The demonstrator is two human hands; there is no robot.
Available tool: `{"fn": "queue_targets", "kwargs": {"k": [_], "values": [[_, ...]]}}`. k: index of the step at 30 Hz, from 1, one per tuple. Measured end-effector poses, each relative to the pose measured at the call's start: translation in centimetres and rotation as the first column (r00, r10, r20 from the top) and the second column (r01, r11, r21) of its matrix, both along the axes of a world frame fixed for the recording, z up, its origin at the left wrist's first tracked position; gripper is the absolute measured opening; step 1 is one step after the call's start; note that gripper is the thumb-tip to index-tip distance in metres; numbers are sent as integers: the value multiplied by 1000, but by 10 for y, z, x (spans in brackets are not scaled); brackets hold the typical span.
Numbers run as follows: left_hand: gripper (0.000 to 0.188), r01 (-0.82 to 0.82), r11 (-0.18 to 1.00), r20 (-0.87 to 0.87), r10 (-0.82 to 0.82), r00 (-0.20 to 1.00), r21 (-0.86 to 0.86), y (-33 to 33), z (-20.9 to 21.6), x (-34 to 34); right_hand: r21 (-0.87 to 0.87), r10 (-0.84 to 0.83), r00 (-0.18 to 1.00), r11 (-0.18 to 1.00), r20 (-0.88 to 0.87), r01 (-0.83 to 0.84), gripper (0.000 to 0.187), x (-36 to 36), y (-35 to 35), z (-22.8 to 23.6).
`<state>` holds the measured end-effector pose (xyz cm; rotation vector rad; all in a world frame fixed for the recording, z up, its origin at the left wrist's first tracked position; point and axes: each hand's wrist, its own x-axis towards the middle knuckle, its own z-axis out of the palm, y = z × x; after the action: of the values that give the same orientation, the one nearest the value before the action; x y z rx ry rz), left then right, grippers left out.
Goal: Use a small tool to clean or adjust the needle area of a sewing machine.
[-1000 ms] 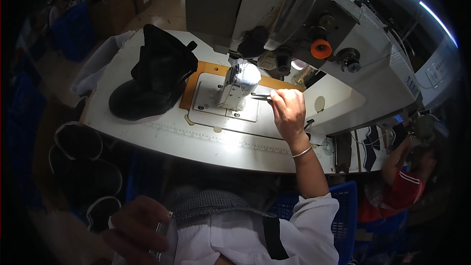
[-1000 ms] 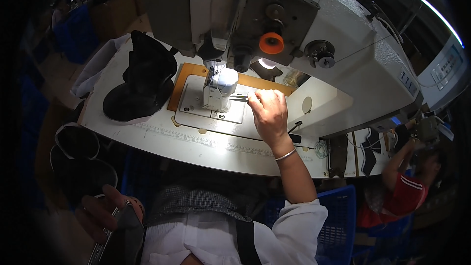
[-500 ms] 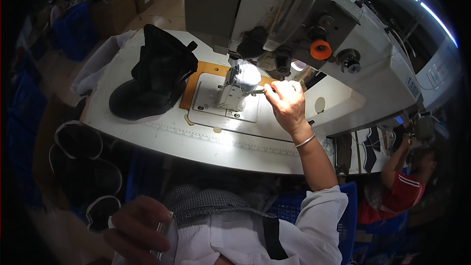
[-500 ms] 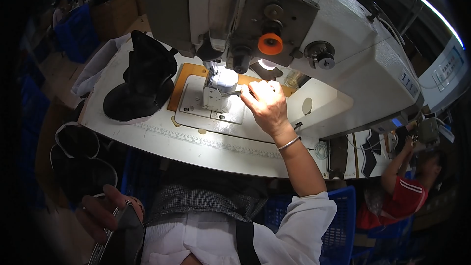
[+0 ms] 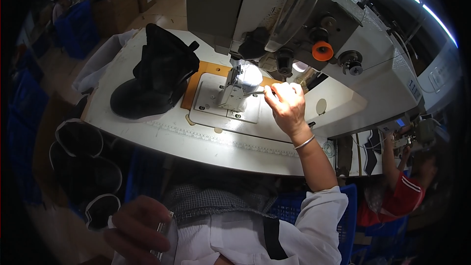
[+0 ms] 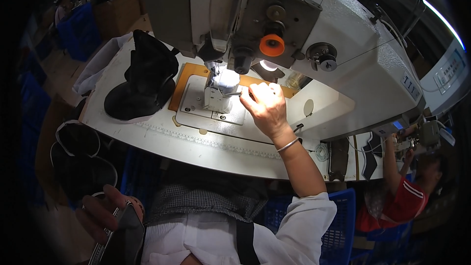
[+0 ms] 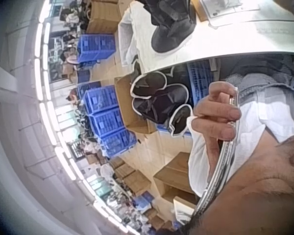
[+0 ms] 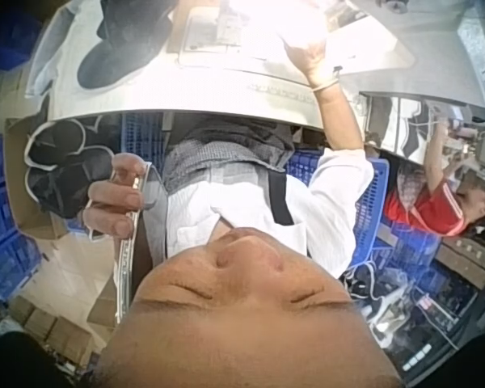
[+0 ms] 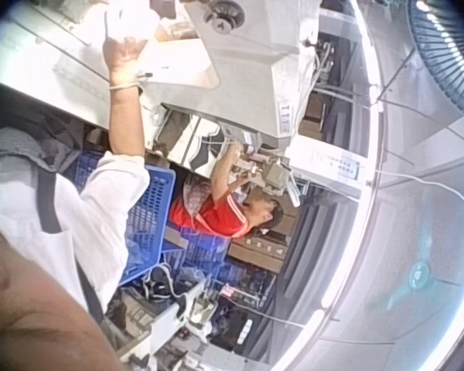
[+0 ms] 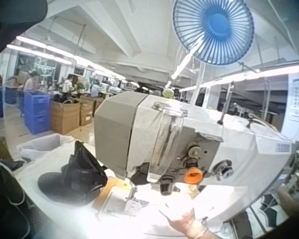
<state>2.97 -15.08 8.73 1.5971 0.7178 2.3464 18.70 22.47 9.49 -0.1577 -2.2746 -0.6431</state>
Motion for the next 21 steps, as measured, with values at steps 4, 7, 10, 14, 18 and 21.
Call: {"fn": "queue_targets", "kwargs": {"k": [4, 7, 10, 14, 18, 21], "values": [[27, -104, 994, 37, 103, 994, 31, 0, 3, 5, -4, -20, 1000, 1000, 2, 20, 14, -1, -5, -1], [22, -172, 984, 61, 169, 984, 47, 8, 10, 9, -7, -41, 999, 999, 18, 41, 14, -1, -10, -2], [20, 17, 979, -65, -4, 998, 203, 22, 20, 7, -38, -33, 998, 999, 47, 35, 15, 0, -13, -7], [25, -116, 983, 36, 112, 993, 141, 15, 13, 6, -317, -50, 996, 948, -71, 25, 18, -7, -29, -22], [24, -27, 973, -14, 31, 999, 228, 29, 22, 5, -501, -85, 984, 865, -159, -6, 19, -11, -36, -50], [22, -23, 970, -24, 30, 999, 241, 33, 25, 4, -555, -90, 964, 829, -251, -67, 21, -20, -42, -57]]}}
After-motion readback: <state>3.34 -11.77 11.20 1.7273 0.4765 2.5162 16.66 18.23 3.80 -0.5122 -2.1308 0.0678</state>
